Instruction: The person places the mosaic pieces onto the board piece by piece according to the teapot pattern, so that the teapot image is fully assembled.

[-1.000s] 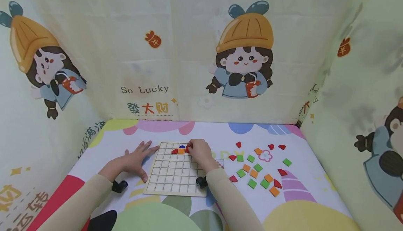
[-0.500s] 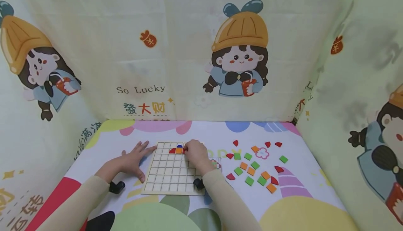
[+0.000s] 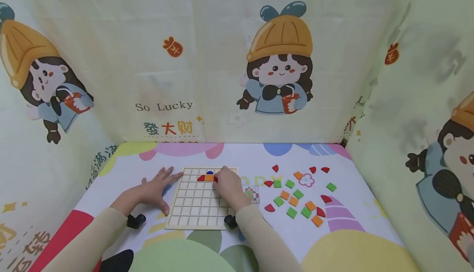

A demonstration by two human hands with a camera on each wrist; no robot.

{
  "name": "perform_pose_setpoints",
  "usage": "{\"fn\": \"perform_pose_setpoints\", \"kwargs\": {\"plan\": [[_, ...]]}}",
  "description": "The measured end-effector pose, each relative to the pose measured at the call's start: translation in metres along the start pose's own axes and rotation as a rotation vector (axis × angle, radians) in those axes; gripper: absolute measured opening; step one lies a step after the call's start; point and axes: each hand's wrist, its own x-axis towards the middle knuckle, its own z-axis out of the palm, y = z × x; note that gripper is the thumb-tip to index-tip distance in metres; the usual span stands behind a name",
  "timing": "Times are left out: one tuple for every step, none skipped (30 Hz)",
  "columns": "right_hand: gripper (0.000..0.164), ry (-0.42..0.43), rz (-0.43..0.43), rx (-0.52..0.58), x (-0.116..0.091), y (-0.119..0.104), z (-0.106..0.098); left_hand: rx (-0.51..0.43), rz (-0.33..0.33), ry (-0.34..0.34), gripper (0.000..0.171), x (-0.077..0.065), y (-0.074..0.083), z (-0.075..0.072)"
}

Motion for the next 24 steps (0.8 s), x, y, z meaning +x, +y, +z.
{"fn": "perform_pose_setpoints", "kwargs": {"plan": [[0.025,0.004,0.002,-0.010,-0.001,-0.002,0.000,0.000,0.004,0.003,0.137,0.000,0.000,0.000],[0.025,0.009,0.004,-0.020,-0.002,-0.003,0.000,-0.001,0.006,0.005,0.137,0.000,-0.001,0.000],[0.025,0.013,0.006,-0.030,-0.003,-0.004,0.000,-0.003,0.007,0.006,0.137,0.001,-0.002,0.000],[0.025,0.019,0.006,-0.032,-0.004,-0.005,0.000,-0.004,0.009,0.007,0.137,0.001,-0.002,0.000],[0.025,0.021,0.008,-0.029,-0.005,-0.006,0.000,-0.005,0.010,0.009,0.137,0.001,-0.003,0.000],[0.024,0.023,0.009,-0.020,-0.006,-0.006,0.000,-0.007,0.011,0.010,0.138,0.002,-0.004,0.001],[0.024,0.022,0.012,-0.012,-0.007,-0.007,-0.001,-0.005,0.011,0.011,0.138,0.002,-0.004,0.001],[0.024,0.021,0.017,0.000,-0.007,-0.007,-0.002,-0.007,0.012,0.010,0.138,0.002,-0.005,0.002],[0.023,0.022,0.020,0.016,-0.009,-0.007,-0.003,-0.006,0.012,0.011,0.138,0.003,-0.006,0.002],[0.022,0.024,0.024,0.028,-0.010,-0.006,-0.005,-0.005,0.012,0.011,0.138,0.003,-0.006,0.003],[0.022,0.024,0.030,0.043,-0.011,-0.006,-0.007,-0.004,0.013,0.012,0.138,0.004,-0.007,0.003],[0.022,0.027,0.035,0.049,-0.013,-0.005,-0.009,-0.002,0.014,0.013,0.138,0.004,-0.007,0.004],[0.022,0.030,0.041,0.047,-0.015,-0.004,-0.012,-0.003,0.014,0.013,0.138,0.005,-0.007,0.004],[0.023,0.033,0.046,0.048,-0.017,-0.002,-0.014,-0.004,0.016,0.013,0.138,0.005,-0.007,0.004],[0.023,0.038,0.048,0.040,-0.019,-0.001,-0.017,-0.004,0.017,0.013,0.138,0.005,-0.007,0.004],[0.024,0.038,0.055,0.033,-0.021,0.002,-0.021,-0.006,0.019,0.011,0.138,0.005,-0.007,0.004],[0.024,0.039,0.064,0.030,-0.023,0.004,-0.024,-0.007,0.020,0.010,0.138,0.005,-0.007,0.004],[0.024,0.039,0.071,0.020,-0.025,0.007,-0.027,-0.007,0.021,0.010,0.138,0.005,-0.007,0.004],[0.024,0.037,0.081,0.011,-0.027,0.011,-0.029,-0.006,0.021,0.009,0.138,0.005,-0.006,0.004],[0.024,0.035,0.092,0.005,-0.029,0.015,-0.032,-0.005,0.020,0.009,0.138,0.005,-0.006,0.004],[0.024,0.031,0.102,-0.003,-0.032,0.019,-0.034,-0.004,0.019,0.009,0.138,0.004,-0.006,0.004],[0.024,0.028,0.113,-0.005,-0.034,0.023,-0.037,-0.003,0.016,0.009,0.139,0.004,-0.005,0.004],[0.024,0.029,0.122,-0.009,-0.037,0.028,-0.039,-0.001,0.014,0.008,0.139,0.004,-0.005,0.004],[0.024,0.032,0.129,-0.012,-0.040,0.033,-0.042,0.001,0.010,0.005,0.139,0.004,-0.005,0.004]]}}
